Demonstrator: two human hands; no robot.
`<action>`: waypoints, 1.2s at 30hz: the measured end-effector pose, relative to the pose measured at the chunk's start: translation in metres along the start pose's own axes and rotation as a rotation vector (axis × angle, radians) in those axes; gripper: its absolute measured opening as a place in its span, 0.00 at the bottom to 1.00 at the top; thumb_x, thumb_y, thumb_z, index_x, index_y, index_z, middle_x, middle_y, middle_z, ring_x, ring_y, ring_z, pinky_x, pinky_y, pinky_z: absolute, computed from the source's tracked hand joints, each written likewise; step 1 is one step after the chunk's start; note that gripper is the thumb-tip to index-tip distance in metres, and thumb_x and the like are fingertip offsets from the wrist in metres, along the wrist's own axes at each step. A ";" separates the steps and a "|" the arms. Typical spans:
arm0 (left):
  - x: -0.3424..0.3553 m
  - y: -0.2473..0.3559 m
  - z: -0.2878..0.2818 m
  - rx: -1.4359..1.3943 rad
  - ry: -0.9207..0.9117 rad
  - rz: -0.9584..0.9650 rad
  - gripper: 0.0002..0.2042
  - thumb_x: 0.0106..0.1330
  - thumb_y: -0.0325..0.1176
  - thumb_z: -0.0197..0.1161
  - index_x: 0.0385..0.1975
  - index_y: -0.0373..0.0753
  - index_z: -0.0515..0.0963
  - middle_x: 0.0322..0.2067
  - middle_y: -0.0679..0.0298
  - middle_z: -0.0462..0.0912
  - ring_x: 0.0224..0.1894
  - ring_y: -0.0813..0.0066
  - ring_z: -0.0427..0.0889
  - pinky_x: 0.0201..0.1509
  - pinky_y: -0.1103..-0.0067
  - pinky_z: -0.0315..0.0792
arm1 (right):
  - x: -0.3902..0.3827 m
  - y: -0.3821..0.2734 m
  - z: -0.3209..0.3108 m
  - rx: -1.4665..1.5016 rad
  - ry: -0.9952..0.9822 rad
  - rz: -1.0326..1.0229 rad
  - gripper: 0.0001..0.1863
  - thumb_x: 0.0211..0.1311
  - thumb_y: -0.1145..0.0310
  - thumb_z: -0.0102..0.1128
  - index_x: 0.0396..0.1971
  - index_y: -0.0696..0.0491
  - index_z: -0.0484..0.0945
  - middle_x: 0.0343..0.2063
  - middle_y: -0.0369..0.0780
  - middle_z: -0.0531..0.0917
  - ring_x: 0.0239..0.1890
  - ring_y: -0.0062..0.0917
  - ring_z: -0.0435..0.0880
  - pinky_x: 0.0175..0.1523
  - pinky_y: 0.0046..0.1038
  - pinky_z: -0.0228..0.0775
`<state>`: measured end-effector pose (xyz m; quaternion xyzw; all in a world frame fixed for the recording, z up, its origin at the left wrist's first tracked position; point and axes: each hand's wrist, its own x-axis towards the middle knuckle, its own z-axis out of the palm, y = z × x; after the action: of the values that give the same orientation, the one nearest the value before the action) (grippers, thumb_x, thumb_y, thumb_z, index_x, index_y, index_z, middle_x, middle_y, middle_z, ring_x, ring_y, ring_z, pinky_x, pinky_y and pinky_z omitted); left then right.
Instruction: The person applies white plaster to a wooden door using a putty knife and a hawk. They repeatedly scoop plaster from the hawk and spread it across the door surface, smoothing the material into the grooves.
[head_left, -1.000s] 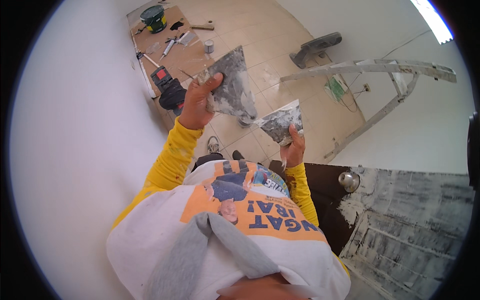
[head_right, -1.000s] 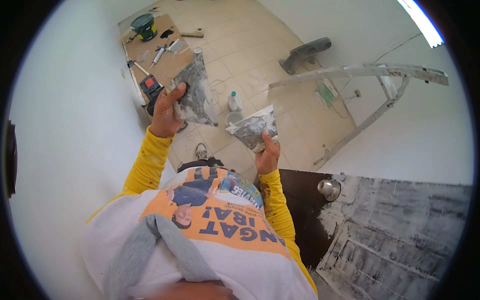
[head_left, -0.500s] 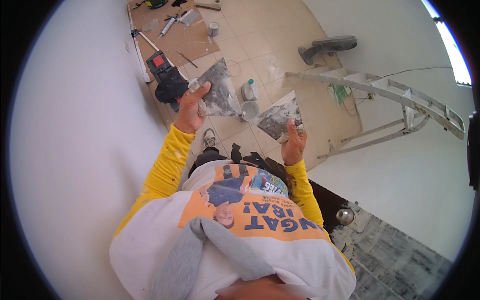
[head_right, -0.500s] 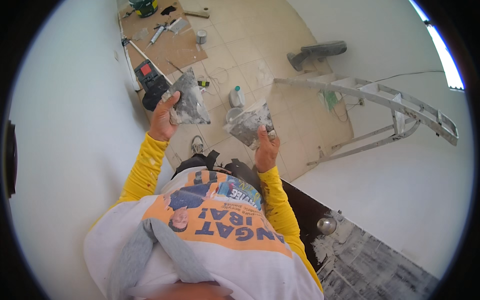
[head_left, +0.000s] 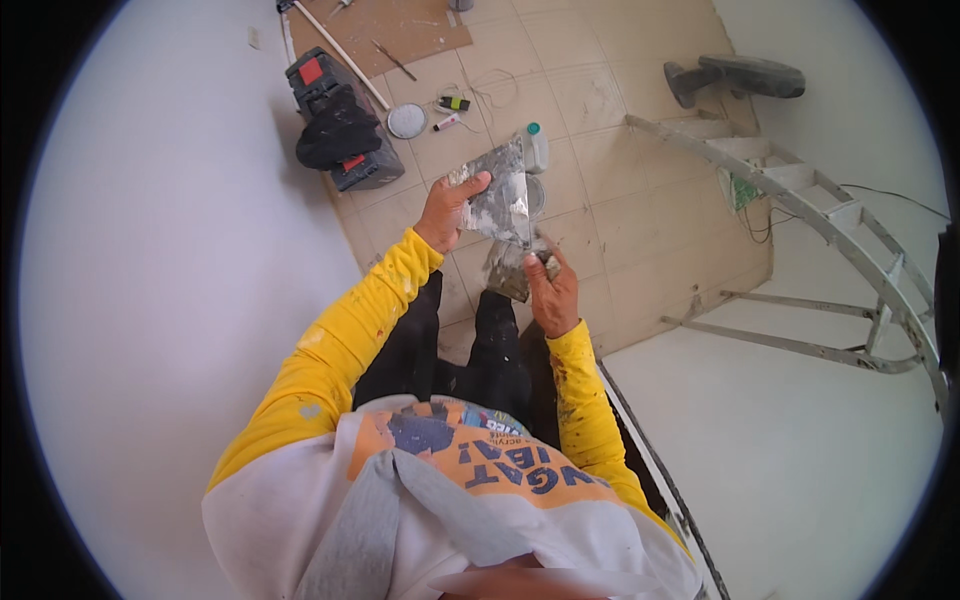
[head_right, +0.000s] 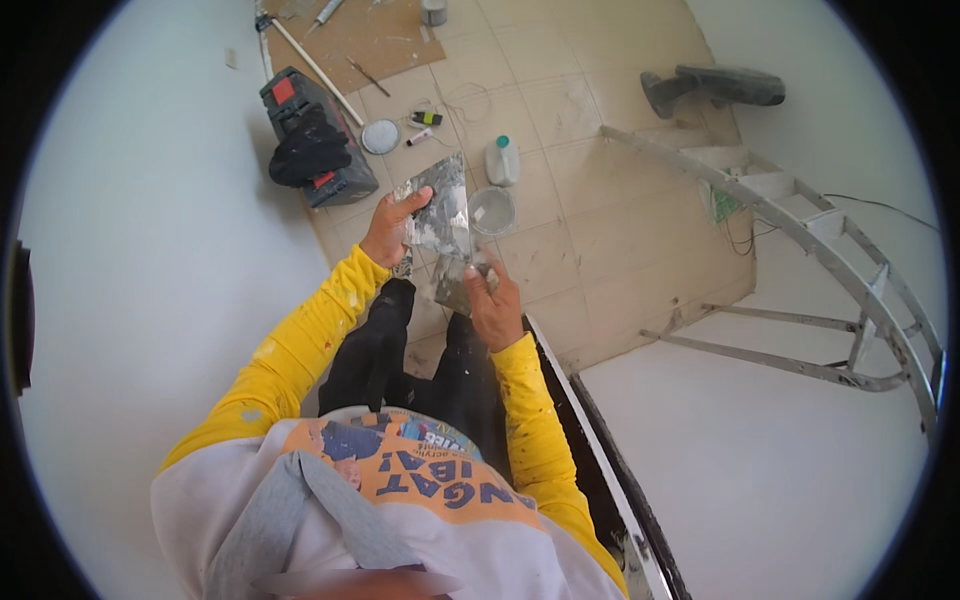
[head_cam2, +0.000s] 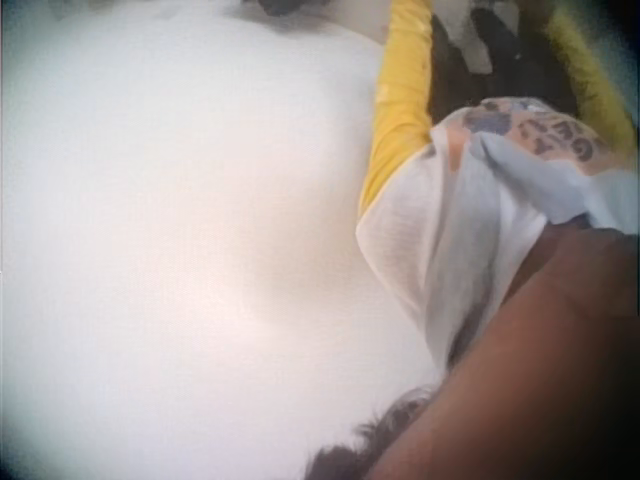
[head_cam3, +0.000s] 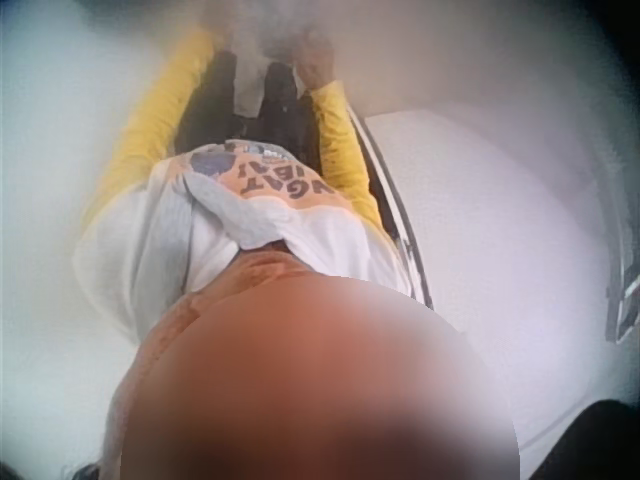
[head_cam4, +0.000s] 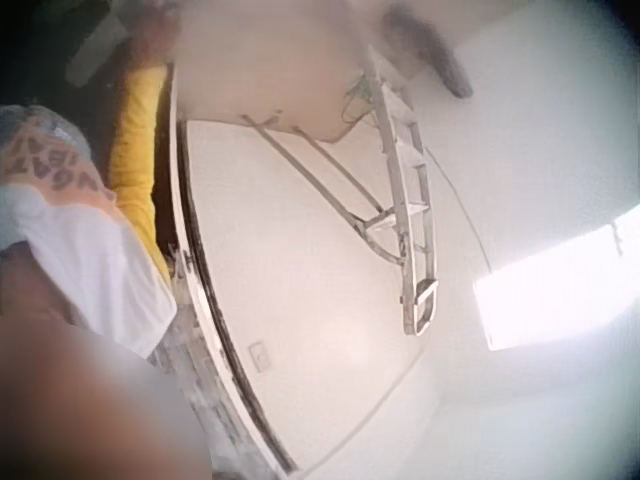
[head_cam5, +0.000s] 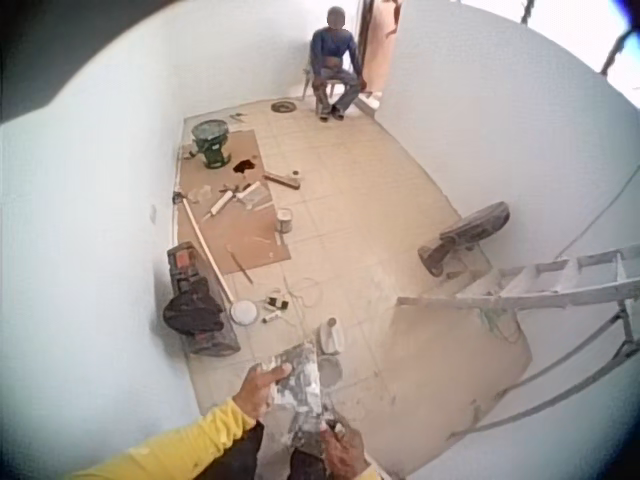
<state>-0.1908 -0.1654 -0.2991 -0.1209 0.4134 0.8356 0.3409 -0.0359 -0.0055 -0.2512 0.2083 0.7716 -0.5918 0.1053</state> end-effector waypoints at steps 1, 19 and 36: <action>0.020 -0.016 -0.012 -0.027 -0.010 -0.029 0.14 0.69 0.32 0.68 0.51 0.36 0.80 0.44 0.65 0.86 0.43 0.73 0.87 0.50 0.73 0.82 | 0.013 0.018 -0.005 -0.153 -0.106 0.084 0.23 0.73 0.67 0.58 0.62 0.62 0.74 0.43 0.50 0.86 0.44 0.41 0.85 0.53 0.30 0.76; 0.215 -0.264 -0.233 0.133 0.136 -0.470 0.12 0.70 0.27 0.64 0.50 0.32 0.79 0.41 0.60 0.87 0.42 0.67 0.88 0.49 0.71 0.82 | 0.233 0.339 0.093 -0.763 0.140 0.069 0.23 0.62 0.70 0.59 0.58 0.41 0.80 0.53 0.38 0.83 0.53 0.45 0.78 0.55 0.49 0.71; 0.312 -0.332 -0.244 1.753 -0.087 -0.482 0.26 0.68 0.51 0.55 0.50 0.30 0.79 0.48 0.40 0.84 0.54 0.44 0.83 0.59 0.59 0.75 | 0.216 0.537 0.060 -0.101 0.338 0.429 0.26 0.58 0.59 0.66 0.49 0.66 0.79 0.44 0.60 0.84 0.50 0.57 0.82 0.57 0.43 0.73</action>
<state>-0.2183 -0.0664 -0.8051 0.1298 0.8510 0.1318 0.4916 0.0061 0.0939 -0.8230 0.4572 0.7451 -0.4735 0.1082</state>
